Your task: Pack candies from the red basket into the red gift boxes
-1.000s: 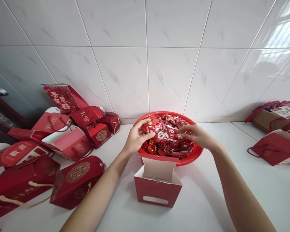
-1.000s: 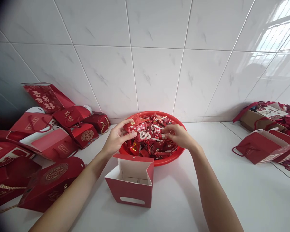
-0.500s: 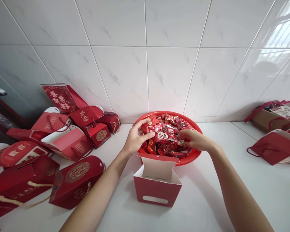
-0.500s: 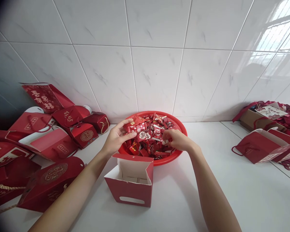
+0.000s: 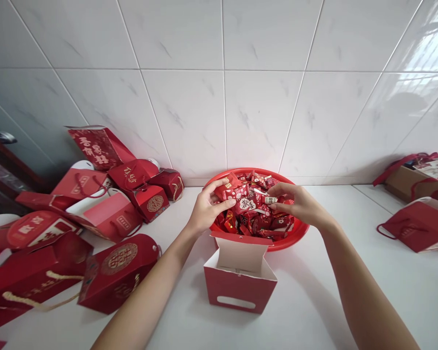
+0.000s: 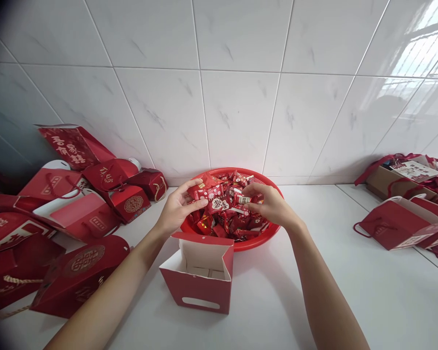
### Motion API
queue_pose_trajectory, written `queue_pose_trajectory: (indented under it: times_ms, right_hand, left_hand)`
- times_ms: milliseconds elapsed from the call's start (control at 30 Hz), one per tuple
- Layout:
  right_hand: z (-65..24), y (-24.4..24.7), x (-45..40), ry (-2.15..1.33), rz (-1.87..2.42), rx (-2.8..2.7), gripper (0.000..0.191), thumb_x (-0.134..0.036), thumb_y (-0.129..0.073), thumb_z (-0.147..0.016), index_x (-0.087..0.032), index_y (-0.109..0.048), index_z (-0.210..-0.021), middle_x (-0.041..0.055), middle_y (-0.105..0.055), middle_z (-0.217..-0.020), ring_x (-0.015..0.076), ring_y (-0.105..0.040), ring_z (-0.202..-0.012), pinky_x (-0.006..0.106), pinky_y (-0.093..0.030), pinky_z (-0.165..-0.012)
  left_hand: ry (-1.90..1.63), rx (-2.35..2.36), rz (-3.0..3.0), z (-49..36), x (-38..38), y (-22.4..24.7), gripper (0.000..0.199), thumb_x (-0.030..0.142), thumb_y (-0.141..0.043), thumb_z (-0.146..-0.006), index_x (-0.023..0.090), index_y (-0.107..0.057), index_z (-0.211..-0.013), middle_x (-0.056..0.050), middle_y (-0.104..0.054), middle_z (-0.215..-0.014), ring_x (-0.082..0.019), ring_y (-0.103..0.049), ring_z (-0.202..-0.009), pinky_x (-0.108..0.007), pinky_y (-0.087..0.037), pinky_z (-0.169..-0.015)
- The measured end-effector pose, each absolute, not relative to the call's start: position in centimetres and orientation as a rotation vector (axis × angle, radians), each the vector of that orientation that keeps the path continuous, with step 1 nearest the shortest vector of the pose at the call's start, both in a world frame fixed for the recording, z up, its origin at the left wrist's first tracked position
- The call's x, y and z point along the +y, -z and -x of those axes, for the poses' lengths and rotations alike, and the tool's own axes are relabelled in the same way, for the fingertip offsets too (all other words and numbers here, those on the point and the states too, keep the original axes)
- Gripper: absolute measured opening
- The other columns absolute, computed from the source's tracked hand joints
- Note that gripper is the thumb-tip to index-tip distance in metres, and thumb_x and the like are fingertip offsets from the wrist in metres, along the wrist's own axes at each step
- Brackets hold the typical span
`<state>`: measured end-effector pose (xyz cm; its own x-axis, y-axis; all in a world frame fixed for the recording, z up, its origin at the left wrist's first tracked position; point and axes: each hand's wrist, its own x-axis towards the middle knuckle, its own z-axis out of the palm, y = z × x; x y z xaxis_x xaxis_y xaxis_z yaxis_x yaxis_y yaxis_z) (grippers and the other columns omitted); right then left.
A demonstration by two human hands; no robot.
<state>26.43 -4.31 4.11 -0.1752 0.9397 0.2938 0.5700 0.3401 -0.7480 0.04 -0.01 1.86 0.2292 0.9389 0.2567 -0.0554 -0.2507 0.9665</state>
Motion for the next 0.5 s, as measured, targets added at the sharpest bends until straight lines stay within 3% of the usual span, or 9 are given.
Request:
queue_pose_trajectory:
  times_ms: [233, 500]
  right_hand:
    - [-26.0, -3.54, -4.07, -0.474, 1.151, -1.756, 0.026, -0.037, -0.07, -0.084, -0.023, -0.063, -0.104, 0.0101, -0.073, -0.111, 0.0272, -0.069, -0.102, 0.045, -0.057, -0.091]
    - [-25.62, -3.52, -4.19, -0.342, 1.084, -1.709, 0.022, -0.033, -0.072, -0.084, -0.025, -0.062, -0.102, 0.0063, -0.073, -0.099, 0.0261, -0.07, -0.097, 0.044, -0.056, -0.089]
  left_hand:
    - [-1.219, 0.858, -1.498, 0.05, 0.16, -1.65, 0.065, 0.033, -0.088, -0.067, 0.02, -0.065, -0.126, -0.01, -0.07, -0.129, -0.026, -0.07, -0.105, -0.039, -0.057, -0.096]
    - [-1.223, 0.847, -1.475, -0.04, 0.41, -1.46, 0.066, 0.032, -0.089, -0.065, 0.019, -0.065, -0.125, -0.01, -0.07, -0.128, -0.026, -0.07, -0.106, -0.038, -0.057, -0.096]
